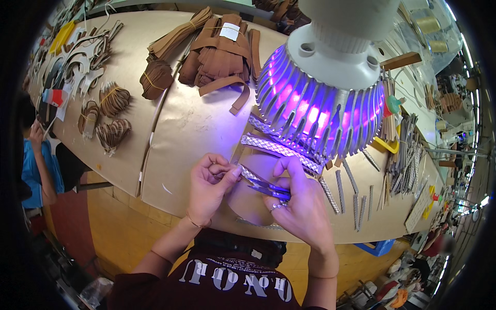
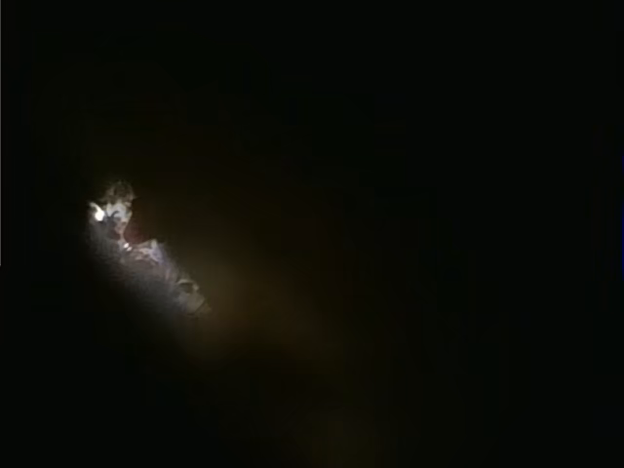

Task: The person wraps braided cords around a cylindrical cardboard form under a UV lamp. They repeatedly pick up cords, wrap them around the form, and secure them with small cardboard tabs. The process continues with multiple cords being added in sequence.

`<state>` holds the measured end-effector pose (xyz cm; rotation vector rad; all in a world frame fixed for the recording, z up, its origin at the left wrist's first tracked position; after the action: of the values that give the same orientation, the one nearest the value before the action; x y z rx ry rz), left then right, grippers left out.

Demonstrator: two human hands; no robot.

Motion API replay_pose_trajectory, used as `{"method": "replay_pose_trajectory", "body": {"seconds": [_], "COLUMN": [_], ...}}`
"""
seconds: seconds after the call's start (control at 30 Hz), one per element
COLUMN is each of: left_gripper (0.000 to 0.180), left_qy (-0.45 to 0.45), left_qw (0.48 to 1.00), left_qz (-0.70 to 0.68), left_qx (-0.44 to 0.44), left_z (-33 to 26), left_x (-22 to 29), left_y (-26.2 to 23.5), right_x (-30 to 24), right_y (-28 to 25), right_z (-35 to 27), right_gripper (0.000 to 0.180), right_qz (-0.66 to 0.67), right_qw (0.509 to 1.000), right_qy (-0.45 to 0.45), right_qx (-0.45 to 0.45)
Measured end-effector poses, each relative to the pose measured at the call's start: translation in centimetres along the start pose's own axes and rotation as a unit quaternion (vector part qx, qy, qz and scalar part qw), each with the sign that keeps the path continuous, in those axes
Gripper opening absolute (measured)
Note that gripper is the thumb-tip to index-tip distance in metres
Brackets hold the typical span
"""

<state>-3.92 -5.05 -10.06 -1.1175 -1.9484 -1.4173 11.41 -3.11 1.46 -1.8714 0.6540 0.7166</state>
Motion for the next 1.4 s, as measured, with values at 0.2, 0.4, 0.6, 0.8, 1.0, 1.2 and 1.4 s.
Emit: {"method": "replay_pose_trajectory", "body": {"seconds": [0.2,0.4,0.6,0.8,1.0,1.2,1.4], "left_gripper": [0.018,0.039,0.058,0.068,0.084,0.096,0.098], "left_qy": [0.297,0.244,0.288,0.297,0.298,0.274,0.245], "left_qw": [0.862,0.871,0.798,0.757,0.756,0.760,0.771], "left_qz": [0.410,0.401,0.485,0.539,0.540,0.553,0.569], "left_qx": [0.017,-0.147,-0.212,-0.220,-0.217,-0.201,-0.148], "left_z": [-1.7,-3.9,-4.6,-4.7,-4.6,-4.2,-4.2], "left_x": [3.9,3.8,3.7,3.2,3.3,3.5,2.9], "left_y": [1.6,3.3,4.0,4.0,4.0,4.0,2.2], "right_x": [0.5,0.5,2.5,5.3,5.5,4.5,1.8], "right_y": [0.1,-0.1,-2.0,-1.8,-1.9,-1.6,-1.4], "right_z": [0.0,-0.2,-3.8,-6.4,-5.2,-4.2,-1.8], "right_gripper": [0.035,0.034,0.026,0.014,0.026,0.027,0.033], "right_qz": [0.000,0.024,0.088,0.167,0.302,0.412,0.344], "right_qw": [1.000,0.999,0.994,0.981,0.950,0.908,0.936], "right_qy": [0.006,-0.021,0.049,0.085,0.062,0.071,-0.067], "right_qx": [-0.004,0.014,0.052,0.056,0.049,0.026,0.036]}}
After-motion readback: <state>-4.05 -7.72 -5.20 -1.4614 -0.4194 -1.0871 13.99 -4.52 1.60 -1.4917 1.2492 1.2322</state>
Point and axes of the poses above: each hand's wrist, its own z-axis towards the middle knuckle, its own y-axis out of the palm, x = y × z, the point moved 6 cm from there along z, towards the middle knuckle, and after that the axes turned 2 degrees about -x, right-handed, at the moved point
